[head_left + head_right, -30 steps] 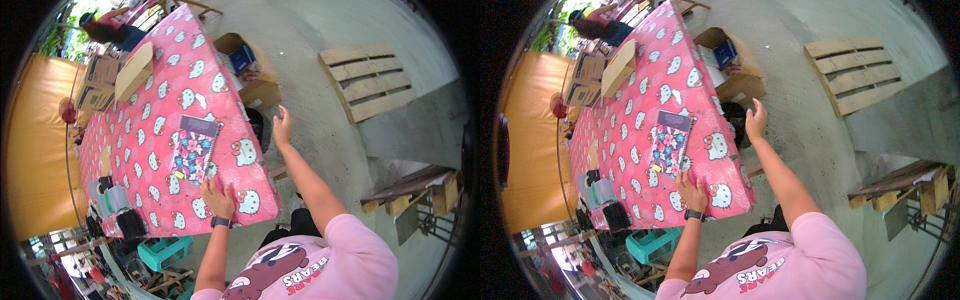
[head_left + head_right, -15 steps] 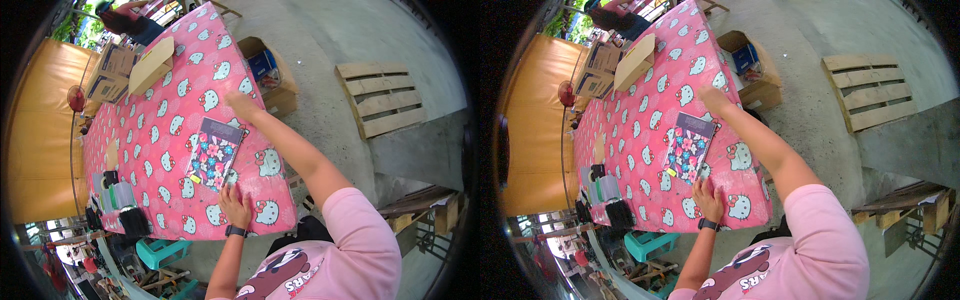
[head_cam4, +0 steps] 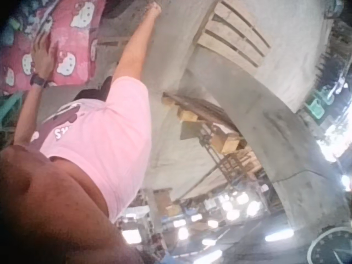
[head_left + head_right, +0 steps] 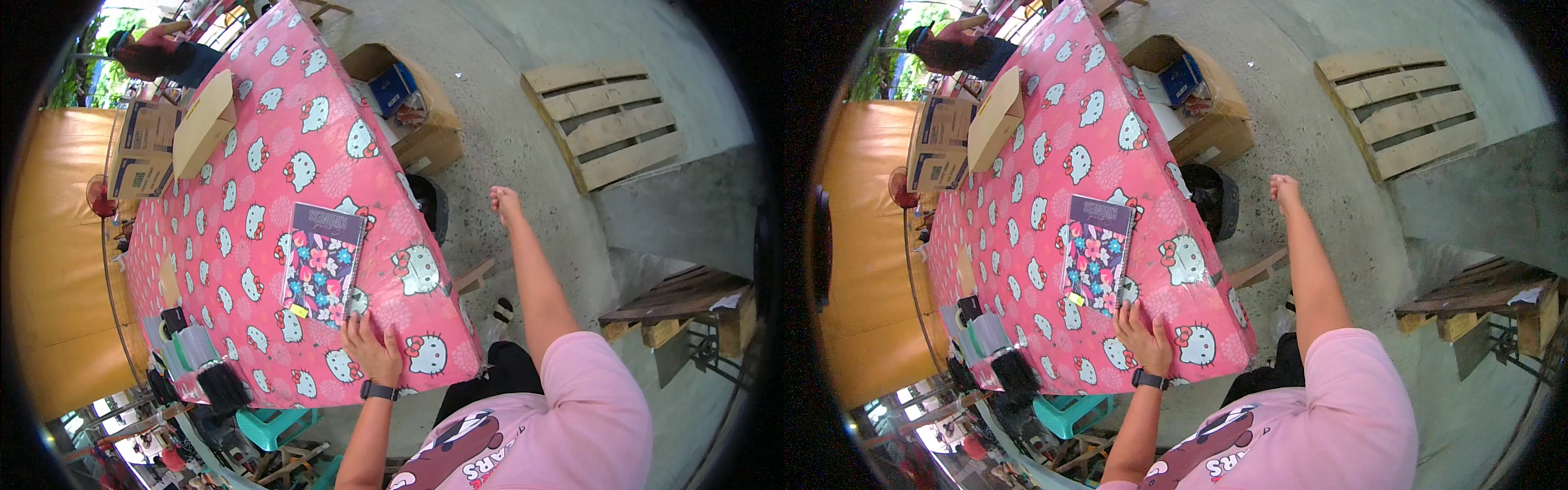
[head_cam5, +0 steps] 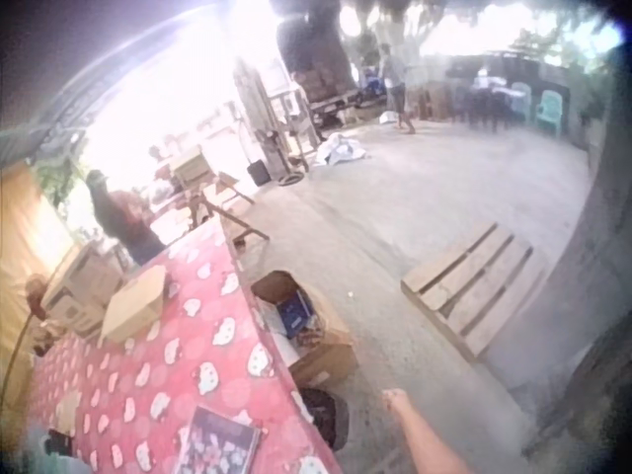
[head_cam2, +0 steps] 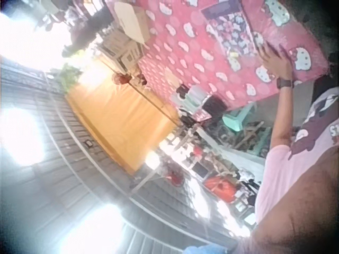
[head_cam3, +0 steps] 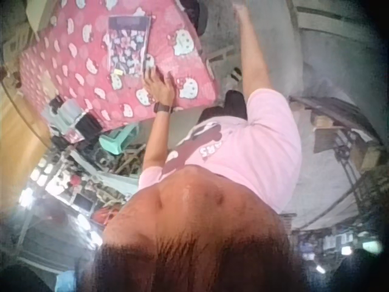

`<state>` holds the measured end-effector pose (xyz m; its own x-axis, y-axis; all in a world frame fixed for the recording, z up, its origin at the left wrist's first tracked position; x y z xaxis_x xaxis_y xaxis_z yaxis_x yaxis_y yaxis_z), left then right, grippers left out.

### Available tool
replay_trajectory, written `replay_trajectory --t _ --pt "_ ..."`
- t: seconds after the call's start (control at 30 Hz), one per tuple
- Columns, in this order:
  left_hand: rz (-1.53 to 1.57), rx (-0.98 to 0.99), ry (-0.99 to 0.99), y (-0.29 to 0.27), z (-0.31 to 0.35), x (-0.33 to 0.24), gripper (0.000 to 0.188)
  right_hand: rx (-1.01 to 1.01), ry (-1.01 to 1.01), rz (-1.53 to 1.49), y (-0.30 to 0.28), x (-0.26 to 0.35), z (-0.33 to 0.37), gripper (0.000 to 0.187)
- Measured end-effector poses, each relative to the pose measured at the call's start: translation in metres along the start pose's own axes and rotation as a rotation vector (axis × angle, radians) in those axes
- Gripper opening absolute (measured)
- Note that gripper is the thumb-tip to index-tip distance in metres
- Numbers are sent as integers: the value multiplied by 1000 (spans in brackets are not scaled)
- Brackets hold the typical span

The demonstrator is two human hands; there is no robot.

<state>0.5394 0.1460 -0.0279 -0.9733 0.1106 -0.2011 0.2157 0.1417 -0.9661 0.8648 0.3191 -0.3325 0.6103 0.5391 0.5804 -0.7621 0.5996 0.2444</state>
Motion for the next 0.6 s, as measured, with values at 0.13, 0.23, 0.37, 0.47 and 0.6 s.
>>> replay_trajectory --t 0.13,0.23,0.37,0.47,0.6 --pt "-2 4 -11 -2 4 2 48 -54 31 -41 -28 -32 -2 27" --pt "29 0 -6 -1 3 1 47 -335 49 155 -48 -44 -18 39" --pt "54 15 31 4 -6 -6 48 -35 95 609 21 -82 -38 66" --pt "44 -2 14 1 2 -2 49 243 204 307 107 -112 21 85" --pt "32 1 20 2 1 1 49 -50 -312 444 96 -72 10 62"
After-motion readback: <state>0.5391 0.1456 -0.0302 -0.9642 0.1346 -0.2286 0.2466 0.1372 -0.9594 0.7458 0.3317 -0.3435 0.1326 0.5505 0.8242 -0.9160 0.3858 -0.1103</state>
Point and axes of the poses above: each hand's wrist, its own z-axis away from the middle knuckle, its own y-axis out of the palm, x = y × z, the point moved 6 cm from there along -z, towards the middle knuckle, and after that the axes turned 9 degrees about y, right-handed, at the moved point
